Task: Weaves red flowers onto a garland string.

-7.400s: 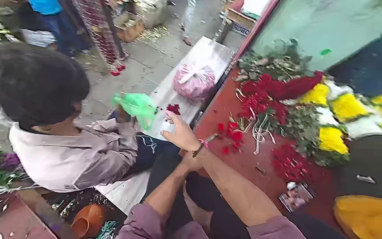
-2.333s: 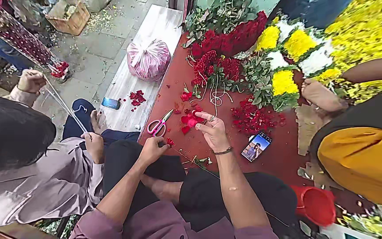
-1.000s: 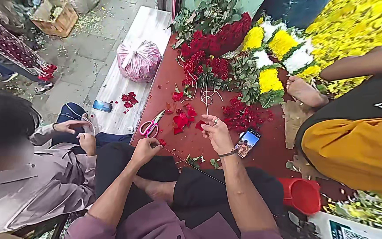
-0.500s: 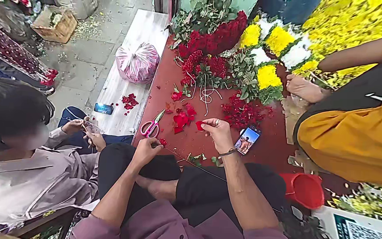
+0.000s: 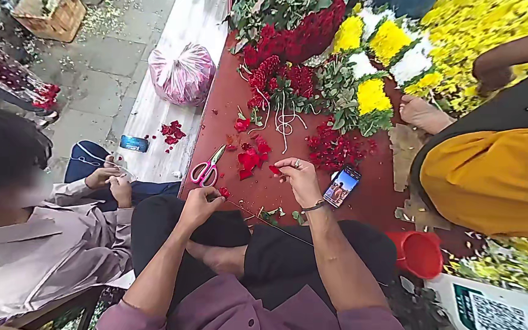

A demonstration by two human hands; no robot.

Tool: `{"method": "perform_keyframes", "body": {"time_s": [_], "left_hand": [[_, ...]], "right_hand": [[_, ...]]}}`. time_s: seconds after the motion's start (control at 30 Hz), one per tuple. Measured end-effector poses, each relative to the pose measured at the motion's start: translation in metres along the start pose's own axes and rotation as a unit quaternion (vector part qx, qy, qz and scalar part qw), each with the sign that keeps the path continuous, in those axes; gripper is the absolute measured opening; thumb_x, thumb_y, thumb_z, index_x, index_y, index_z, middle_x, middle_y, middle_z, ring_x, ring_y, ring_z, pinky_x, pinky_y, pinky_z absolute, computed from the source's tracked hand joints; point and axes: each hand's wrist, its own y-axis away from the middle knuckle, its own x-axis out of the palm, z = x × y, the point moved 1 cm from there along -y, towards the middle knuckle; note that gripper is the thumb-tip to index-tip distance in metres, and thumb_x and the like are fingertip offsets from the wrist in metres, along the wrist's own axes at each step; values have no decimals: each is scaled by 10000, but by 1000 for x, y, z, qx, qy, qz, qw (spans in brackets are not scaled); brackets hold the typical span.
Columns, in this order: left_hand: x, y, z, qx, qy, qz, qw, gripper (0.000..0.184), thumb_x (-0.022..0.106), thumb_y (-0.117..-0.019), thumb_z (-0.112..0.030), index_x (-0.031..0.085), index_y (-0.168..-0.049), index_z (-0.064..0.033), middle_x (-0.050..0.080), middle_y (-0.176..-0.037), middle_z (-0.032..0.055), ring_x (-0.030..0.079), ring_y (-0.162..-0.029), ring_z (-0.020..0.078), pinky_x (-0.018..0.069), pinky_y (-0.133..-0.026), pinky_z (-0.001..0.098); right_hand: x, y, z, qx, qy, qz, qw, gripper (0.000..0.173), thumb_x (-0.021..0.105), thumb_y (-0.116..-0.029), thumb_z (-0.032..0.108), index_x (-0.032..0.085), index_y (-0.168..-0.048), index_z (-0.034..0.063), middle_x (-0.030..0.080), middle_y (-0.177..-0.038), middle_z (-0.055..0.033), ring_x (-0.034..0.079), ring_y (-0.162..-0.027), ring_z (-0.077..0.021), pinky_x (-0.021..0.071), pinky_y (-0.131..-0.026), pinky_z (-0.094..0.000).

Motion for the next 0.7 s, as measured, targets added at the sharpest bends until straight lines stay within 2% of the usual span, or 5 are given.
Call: {"method": "perform_keyframes", "body": {"time_s": [0.1,0.2,0.43,0.6,0.7], "left_hand": [[2,1,0,9,-4,1,1000,184,703,-934,-333,777,-942,-164,751,-880,-39,700,-789,57,600,-764,341],[2,2,0,13,-9,0,1000,193,702,-932,-341,773,-938,-162,748,-859,-38,699,-763,57,603,-742,334],[1,1,-3,-21,-27,7,999,192,708,-928,-334,778,-965,-159,748,-850,-25,693,-748,71,593,-740,347],[2,0,-2,-26,-10,9,1000,191,715,-935,-315,777,-972,-138,751,-862,-16,698,-747,72,602,-741,331],[2,-1,-5,-23,-3,7,1000,179,724,-928,-309,779,-952,-140,756,-866,-24,711,-770,68,612,-769,336]], "right_hand": [[-3,7,0,-47,6,25,999,325,571,-942,-53,712,-1207,69,714,-1030,-122,649,-721,-188,567,-633,-333],[-1,6,2,-93,24,31,995,388,649,-848,-135,711,-1184,48,724,-1016,-121,677,-764,-202,593,-685,-356],[6,14,3,-117,72,5,990,138,734,-957,161,756,-1085,114,742,-1007,-46,691,-777,-184,600,-655,-356],[29,21,16,-151,76,-13,985,163,722,-937,125,691,-1095,100,696,-911,-43,599,-622,-149,510,-512,-302],[41,30,21,-178,42,-7,983,291,752,-896,66,628,-1159,82,731,-943,-52,685,-715,-164,594,-602,-325]]}}
